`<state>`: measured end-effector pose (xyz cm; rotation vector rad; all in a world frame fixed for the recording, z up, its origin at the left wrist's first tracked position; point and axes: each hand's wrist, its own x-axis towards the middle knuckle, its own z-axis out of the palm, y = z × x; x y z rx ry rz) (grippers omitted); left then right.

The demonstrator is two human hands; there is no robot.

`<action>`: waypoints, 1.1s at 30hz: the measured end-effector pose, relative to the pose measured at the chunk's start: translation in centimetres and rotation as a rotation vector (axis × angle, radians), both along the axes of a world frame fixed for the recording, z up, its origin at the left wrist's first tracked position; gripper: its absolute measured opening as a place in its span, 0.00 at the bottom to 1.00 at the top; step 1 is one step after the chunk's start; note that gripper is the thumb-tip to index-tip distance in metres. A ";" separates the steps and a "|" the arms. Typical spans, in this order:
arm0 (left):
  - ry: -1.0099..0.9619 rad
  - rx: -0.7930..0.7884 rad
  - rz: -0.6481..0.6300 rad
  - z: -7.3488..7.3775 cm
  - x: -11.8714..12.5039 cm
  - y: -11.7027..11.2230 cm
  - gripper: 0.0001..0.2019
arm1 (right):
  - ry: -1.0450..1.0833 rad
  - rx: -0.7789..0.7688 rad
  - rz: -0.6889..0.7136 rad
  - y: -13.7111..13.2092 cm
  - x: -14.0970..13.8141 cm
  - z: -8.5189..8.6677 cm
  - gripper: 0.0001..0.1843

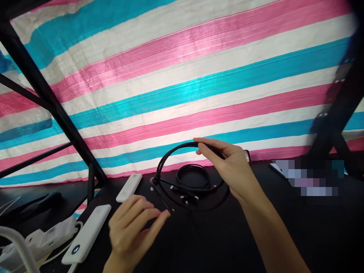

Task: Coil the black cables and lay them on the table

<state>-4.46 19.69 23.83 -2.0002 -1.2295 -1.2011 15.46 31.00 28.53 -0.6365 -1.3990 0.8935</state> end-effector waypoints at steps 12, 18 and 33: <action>0.348 -0.191 -0.215 1.2 -0.8 2.2 0.21 | 0.059 -0.020 0.044 0.5 -0.3 0.0 0.12; 0.060 -0.234 -0.079 1.5 -1.6 1.8 0.09 | -0.032 -0.008 0.021 1.2 -0.4 -0.6 0.13; -0.671 -0.108 -0.071 3.4 3.2 6.1 0.08 | -0.401 0.013 0.299 0.3 -1.8 -0.9 0.12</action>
